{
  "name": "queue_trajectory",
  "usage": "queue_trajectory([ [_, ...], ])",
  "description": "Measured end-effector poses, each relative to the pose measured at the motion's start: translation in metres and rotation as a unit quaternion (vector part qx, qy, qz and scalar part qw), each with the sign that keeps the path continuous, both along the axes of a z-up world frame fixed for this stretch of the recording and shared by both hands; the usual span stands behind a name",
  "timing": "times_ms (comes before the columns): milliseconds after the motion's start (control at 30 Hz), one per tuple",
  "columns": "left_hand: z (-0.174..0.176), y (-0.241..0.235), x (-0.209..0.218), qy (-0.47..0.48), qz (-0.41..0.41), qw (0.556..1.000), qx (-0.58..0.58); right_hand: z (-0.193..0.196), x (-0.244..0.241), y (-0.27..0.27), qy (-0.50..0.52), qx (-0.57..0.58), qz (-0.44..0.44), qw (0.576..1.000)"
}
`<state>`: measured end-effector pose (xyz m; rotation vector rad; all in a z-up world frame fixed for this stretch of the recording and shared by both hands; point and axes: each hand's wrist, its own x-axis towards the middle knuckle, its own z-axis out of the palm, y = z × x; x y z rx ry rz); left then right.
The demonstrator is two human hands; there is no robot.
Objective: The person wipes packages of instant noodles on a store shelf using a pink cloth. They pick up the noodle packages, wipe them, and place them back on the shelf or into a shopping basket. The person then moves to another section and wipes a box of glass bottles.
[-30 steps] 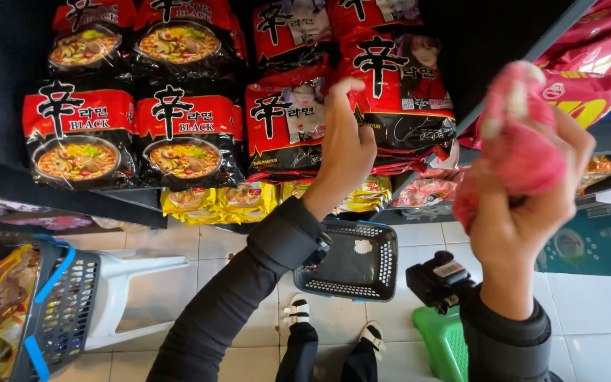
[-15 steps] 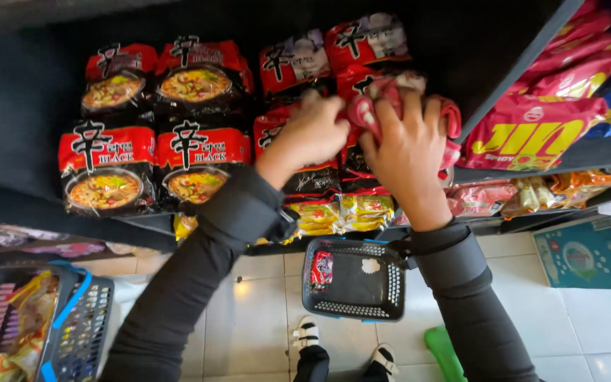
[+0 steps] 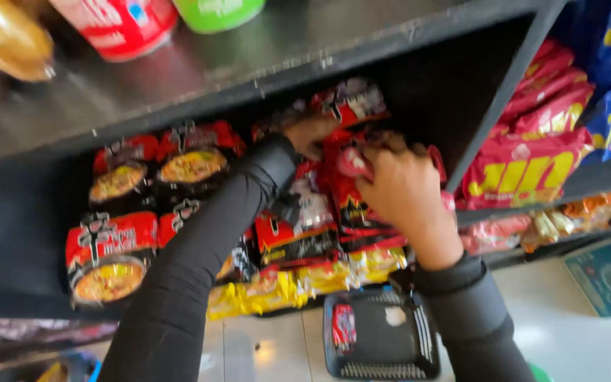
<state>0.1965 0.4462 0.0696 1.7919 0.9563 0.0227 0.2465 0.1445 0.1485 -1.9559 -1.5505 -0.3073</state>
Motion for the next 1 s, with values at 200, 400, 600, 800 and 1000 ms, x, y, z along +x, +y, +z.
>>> queue_trajectory([
  [200,0.032,-0.020,0.009,0.091,0.061,0.993,-0.044,0.000,-0.011,0.003,-0.064,0.071,-0.060,0.994],
  [400,0.023,0.001,-0.006,-0.112,-0.108,0.974,-0.162,0.001,-0.005,0.000,-0.044,0.032,-0.074,0.996],
  [600,-0.049,0.079,0.012,-0.201,-0.099,0.968,-0.114,0.001,-0.001,0.000,-0.030,0.013,-0.037,0.999],
  [800,0.003,0.080,-0.040,-0.249,-0.130,0.960,0.011,0.005,0.004,-0.007,-0.052,0.025,0.003,0.998],
  [1000,0.046,0.036,-0.096,-0.305,-0.092,0.911,0.261,0.006,0.009,-0.016,-0.041,0.021,0.047,0.998],
])
